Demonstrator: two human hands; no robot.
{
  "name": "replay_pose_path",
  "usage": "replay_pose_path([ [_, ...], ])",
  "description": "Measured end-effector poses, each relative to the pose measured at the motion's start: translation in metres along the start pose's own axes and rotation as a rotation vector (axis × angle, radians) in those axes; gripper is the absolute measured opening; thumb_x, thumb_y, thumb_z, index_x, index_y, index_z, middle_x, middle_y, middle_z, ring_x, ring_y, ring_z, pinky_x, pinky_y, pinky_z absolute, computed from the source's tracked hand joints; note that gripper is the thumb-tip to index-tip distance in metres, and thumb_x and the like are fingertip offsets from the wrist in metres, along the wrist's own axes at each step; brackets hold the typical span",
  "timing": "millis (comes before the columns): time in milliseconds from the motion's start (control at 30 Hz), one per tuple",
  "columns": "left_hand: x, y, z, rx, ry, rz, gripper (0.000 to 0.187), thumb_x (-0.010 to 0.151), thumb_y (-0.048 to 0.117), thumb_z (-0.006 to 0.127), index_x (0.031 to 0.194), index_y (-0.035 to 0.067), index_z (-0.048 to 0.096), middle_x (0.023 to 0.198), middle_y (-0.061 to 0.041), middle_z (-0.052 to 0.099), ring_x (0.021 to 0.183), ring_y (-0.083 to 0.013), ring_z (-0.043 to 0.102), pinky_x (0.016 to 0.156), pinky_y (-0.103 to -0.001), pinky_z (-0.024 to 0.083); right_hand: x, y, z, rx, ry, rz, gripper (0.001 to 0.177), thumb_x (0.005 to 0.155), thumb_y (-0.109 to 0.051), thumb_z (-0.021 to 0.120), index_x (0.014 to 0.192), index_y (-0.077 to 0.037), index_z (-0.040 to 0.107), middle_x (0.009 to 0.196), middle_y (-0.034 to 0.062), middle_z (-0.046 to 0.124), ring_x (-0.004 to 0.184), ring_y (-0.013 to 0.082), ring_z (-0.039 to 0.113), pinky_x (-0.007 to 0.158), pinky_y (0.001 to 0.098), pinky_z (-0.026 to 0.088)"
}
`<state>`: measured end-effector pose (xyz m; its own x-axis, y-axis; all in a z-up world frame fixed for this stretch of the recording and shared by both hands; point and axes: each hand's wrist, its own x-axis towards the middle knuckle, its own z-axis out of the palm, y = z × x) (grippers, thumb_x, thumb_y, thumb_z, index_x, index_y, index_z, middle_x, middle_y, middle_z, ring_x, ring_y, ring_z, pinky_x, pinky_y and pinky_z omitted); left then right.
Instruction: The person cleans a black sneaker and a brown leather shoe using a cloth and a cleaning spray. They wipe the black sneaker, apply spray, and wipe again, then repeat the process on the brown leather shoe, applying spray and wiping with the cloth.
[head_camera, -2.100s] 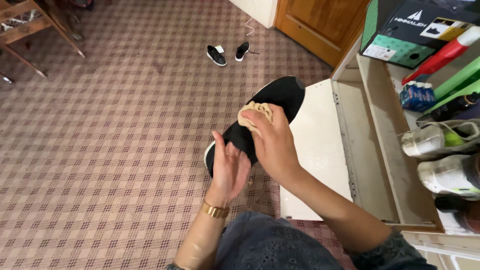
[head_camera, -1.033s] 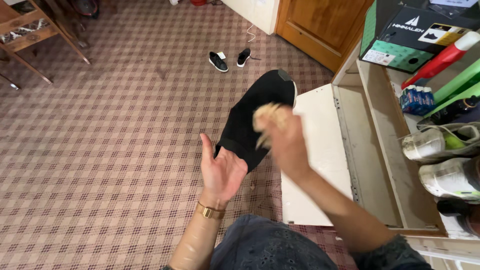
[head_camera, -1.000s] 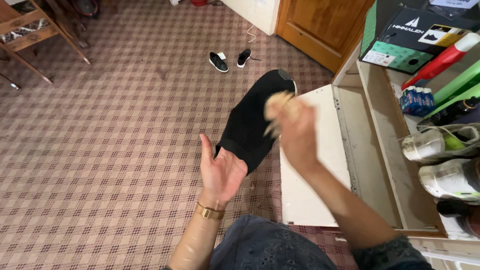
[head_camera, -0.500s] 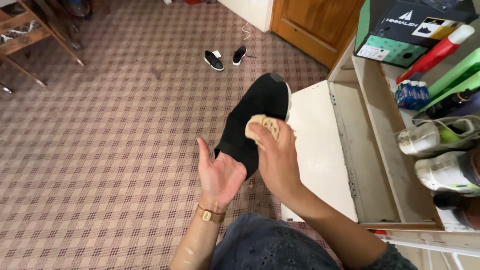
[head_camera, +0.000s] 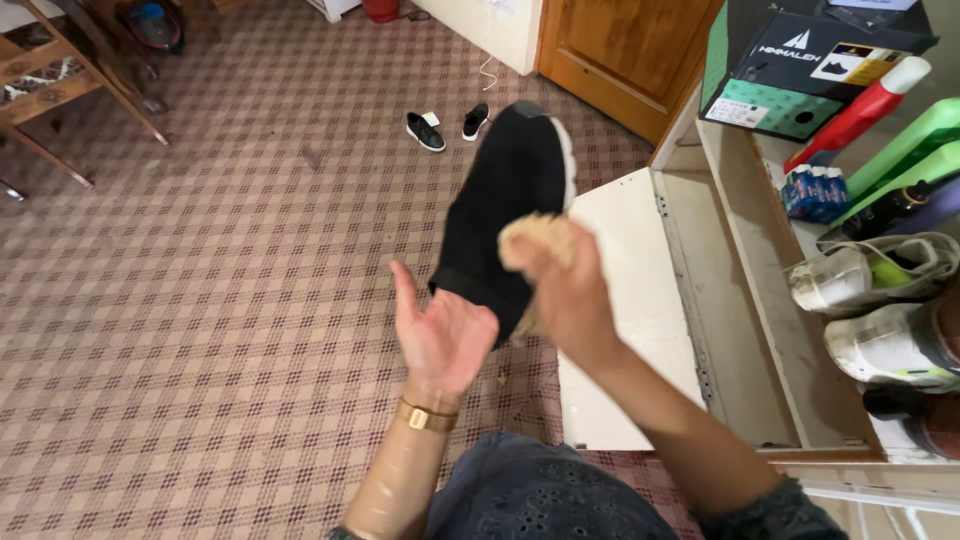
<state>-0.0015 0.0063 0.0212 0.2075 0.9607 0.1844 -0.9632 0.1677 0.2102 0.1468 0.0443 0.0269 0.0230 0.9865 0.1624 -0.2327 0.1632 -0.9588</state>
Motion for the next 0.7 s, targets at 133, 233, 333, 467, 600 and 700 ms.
replay_pose_path([
  [133,0.001,-0.012,0.016,-0.095,-0.056,-0.089,0.098,0.098,0.075,0.034,0.161,-0.001,0.031,0.167,-0.012,0.034,0.156,-0.0274,0.030,0.130,-0.040,0.017,0.037,-0.038,-0.025,-0.972,0.080,-0.794,0.037,0.097,0.007,0.059,0.128,-0.011,0.067,0.132,0.0235,0.049,0.117,0.0413,0.058,0.104,0.0444,0.049],
  [233,0.007,-0.016,0.020,-0.107,-0.071,-0.099,0.097,0.099,0.074,0.033,0.160,-0.001,0.031,0.167,-0.013,0.035,0.156,-0.0275,0.029,0.131,-0.041,0.015,0.034,-0.042,-0.022,-1.018,0.147,-0.832,0.039,0.095,0.009,0.060,0.128,-0.011,0.066,0.133,0.0242,0.047,0.118,0.0438,0.057,0.104,0.0454,0.050],
  [333,0.006,-0.011,0.018,-0.109,-0.053,-0.090,0.098,0.099,0.075,0.032,0.160,-0.001,0.031,0.166,-0.013,0.035,0.156,-0.0272,0.029,0.130,-0.041,0.014,0.004,-0.028,-0.013,-0.900,0.109,-0.642,0.051,0.088,0.013,0.056,0.133,-0.009,0.063,0.130,0.0254,0.046,0.119,0.0466,0.057,0.100,0.0452,0.050],
  [467,0.005,-0.007,0.013,-0.091,-0.078,-0.043,0.094,0.101,0.072,0.030,0.160,-0.001,0.032,0.166,-0.013,0.036,0.155,-0.0266,0.031,0.130,-0.043,0.016,-0.039,-0.012,-0.008,-0.878,-0.001,-0.615,0.048,0.085,0.011,0.057,0.126,-0.012,0.065,0.128,0.0247,0.046,0.114,0.0408,0.060,0.096,0.0432,0.052],
  [600,0.006,-0.010,0.013,0.055,-0.109,-0.070,0.086,0.106,0.065,0.027,0.160,-0.001,0.032,0.165,-0.012,0.038,0.153,-0.0253,0.035,0.129,-0.043,0.020,-0.017,-0.009,-0.028,-0.878,-0.093,-0.495,0.043,0.093,0.012,0.055,0.120,-0.017,0.070,0.127,0.0194,0.051,0.097,0.0287,0.065,0.082,0.0357,0.057],
  [700,0.004,-0.016,0.016,0.249,-0.053,-0.068,0.064,0.110,0.044,0.034,0.159,0.003,0.035,0.163,-0.011,0.042,0.151,-0.0251,0.040,0.129,-0.044,0.026,0.026,-0.029,-0.051,-0.997,0.056,-0.759,0.037,0.095,0.008,0.057,0.124,-0.014,0.067,0.126,0.0171,0.052,0.103,0.0301,0.062,0.091,0.0389,0.054],
])
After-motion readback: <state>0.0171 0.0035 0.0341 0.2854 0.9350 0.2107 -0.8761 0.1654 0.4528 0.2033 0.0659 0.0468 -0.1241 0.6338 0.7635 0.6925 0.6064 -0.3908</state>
